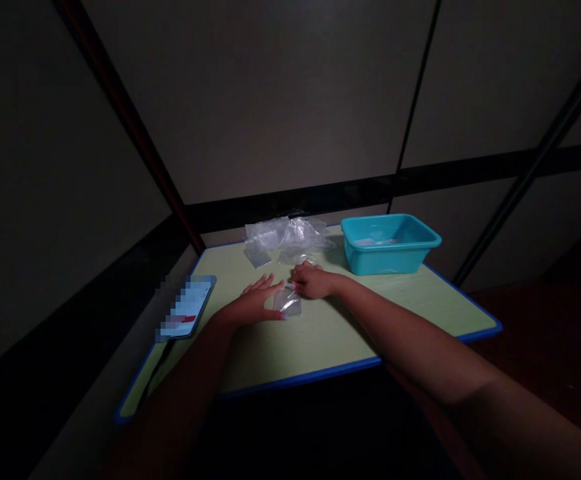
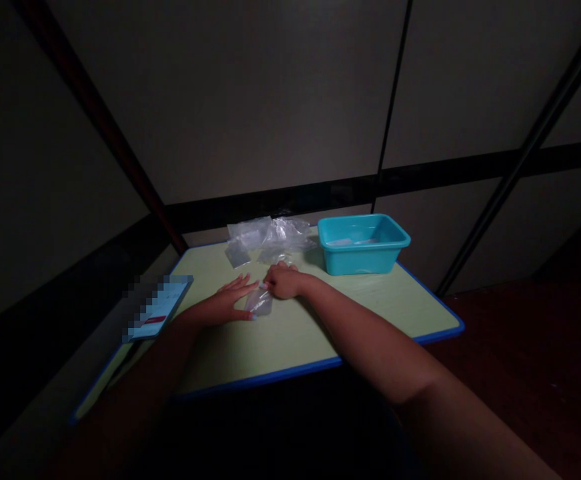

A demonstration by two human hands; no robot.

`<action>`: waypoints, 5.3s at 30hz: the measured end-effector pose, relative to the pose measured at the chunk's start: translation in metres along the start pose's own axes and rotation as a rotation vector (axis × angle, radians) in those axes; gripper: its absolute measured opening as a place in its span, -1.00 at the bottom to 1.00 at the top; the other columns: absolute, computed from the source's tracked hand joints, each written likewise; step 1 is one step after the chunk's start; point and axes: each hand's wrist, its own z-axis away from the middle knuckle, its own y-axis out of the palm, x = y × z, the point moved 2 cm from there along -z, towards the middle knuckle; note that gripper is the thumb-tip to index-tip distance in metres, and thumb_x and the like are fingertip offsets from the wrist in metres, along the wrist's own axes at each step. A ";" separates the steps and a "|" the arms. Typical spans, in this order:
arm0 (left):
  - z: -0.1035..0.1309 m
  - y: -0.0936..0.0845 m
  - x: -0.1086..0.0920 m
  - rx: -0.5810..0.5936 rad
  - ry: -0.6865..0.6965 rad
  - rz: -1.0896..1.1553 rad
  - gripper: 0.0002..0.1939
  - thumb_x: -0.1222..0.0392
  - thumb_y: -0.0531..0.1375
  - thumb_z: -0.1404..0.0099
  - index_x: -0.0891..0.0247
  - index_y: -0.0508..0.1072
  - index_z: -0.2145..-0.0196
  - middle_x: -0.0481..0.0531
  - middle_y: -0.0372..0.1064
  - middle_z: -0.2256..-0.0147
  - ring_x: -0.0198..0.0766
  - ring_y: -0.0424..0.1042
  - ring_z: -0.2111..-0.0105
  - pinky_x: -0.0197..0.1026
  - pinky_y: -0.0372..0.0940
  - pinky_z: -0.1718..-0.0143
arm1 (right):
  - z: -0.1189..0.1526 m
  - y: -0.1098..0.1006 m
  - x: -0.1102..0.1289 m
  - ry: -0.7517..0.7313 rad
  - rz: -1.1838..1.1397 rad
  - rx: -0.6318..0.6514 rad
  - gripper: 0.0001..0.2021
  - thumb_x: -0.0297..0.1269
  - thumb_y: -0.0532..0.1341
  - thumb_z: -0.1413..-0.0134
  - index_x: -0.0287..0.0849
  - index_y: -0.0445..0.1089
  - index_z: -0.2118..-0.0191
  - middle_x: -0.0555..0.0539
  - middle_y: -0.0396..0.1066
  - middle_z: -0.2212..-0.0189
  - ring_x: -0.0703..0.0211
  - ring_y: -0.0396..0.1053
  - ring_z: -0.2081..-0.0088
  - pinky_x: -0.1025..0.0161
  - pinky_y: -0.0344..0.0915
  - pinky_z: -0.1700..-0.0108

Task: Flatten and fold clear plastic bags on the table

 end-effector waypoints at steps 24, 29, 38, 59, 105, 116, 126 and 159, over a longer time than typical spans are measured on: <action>0.000 0.002 0.000 -0.049 0.032 -0.012 -0.16 -0.30 0.11 -0.13 0.07 -0.01 -0.27 0.16 -0.38 -0.31 0.01 -0.36 -0.30 0.09 -0.21 -0.22 | -0.013 0.016 -0.011 -0.056 -0.383 -0.238 -0.92 -0.45 0.23 0.08 -0.27 0.34 0.52 0.06 0.28 0.58 0.34 0.15 0.51 0.38 0.04 0.42; 0.000 0.000 -0.001 -0.050 0.032 -0.015 -0.14 -0.30 0.11 -0.13 0.11 -0.01 -0.27 0.18 -0.36 -0.31 0.00 -0.35 -0.30 0.06 -0.23 -0.23 | -0.010 0.014 -0.008 -0.002 -0.435 -0.253 -0.87 -0.49 0.24 0.12 -0.24 0.28 0.56 0.10 0.21 0.63 0.36 0.12 0.54 0.39 -0.01 0.46; 0.000 0.000 -0.001 -0.053 0.020 -0.011 -0.15 -0.31 0.10 -0.14 0.12 0.00 -0.27 0.16 -0.36 -0.31 -0.02 -0.33 -0.30 0.04 -0.22 -0.23 | -0.009 0.012 -0.004 0.005 -0.360 -0.274 -0.89 -0.52 0.21 0.10 -0.24 0.28 0.53 0.09 0.21 0.62 0.34 0.09 0.53 0.37 -0.02 0.43; 0.004 -0.001 -0.007 -0.053 0.038 -0.002 -0.33 -0.23 -0.09 -0.30 0.08 -0.02 -0.27 0.05 -0.40 -0.31 -0.07 -0.42 -0.30 0.05 -0.25 -0.24 | 0.005 0.009 -0.001 0.122 -0.174 -0.046 -0.46 -0.07 -0.06 -0.23 -0.07 -0.05 -0.29 -0.22 -0.27 -0.32 -0.17 -0.41 -0.31 -0.45 -0.40 -0.10; 0.009 -0.014 -0.010 -0.302 -0.229 0.196 -0.38 -0.07 -0.37 -0.37 0.20 -0.19 -0.30 0.05 -0.43 -0.33 -0.23 -0.46 -0.30 0.11 -0.32 -0.23 | 0.022 0.012 0.045 -0.244 -0.202 0.054 -0.45 0.00 -0.10 -0.26 0.02 -0.14 -0.31 -0.12 -0.23 -0.31 -0.04 -0.31 -0.31 -0.28 -0.60 -0.18; 0.004 -0.015 -0.003 -0.589 -0.157 0.257 -0.42 -0.02 -0.35 -0.40 0.18 -0.12 -0.30 0.06 -0.32 -0.32 -0.20 -0.38 -0.30 0.12 -0.30 -0.24 | 0.016 0.009 0.027 -0.138 -0.142 -0.077 -0.42 -0.02 -0.14 -0.27 -0.06 -0.22 -0.33 -0.14 -0.30 -0.32 -0.04 -0.34 -0.31 -0.30 -0.52 -0.19; -0.011 -0.005 0.016 -0.719 -0.026 0.322 -0.35 -0.13 -0.30 -0.38 0.32 0.04 -0.25 0.19 -0.20 -0.30 -0.11 -0.30 -0.30 0.06 -0.22 -0.26 | 0.012 0.024 0.040 -0.193 -0.129 0.061 -0.39 0.06 -0.12 -0.22 -0.05 -0.15 -0.32 -0.12 -0.29 -0.32 -0.03 -0.36 -0.32 -0.29 -0.43 -0.21; 0.015 -0.041 -0.003 -0.506 0.156 2.174 -0.48 0.02 -0.05 -0.39 0.24 -0.03 0.69 -0.21 -0.24 0.76 -0.47 -0.12 0.80 -0.37 -0.22 0.76 | 0.004 0.003 -0.012 -0.088 -2.005 0.012 -0.32 0.18 -0.28 -0.20 -0.26 0.37 0.36 -0.07 0.34 0.55 0.22 0.30 0.55 0.29 0.22 0.54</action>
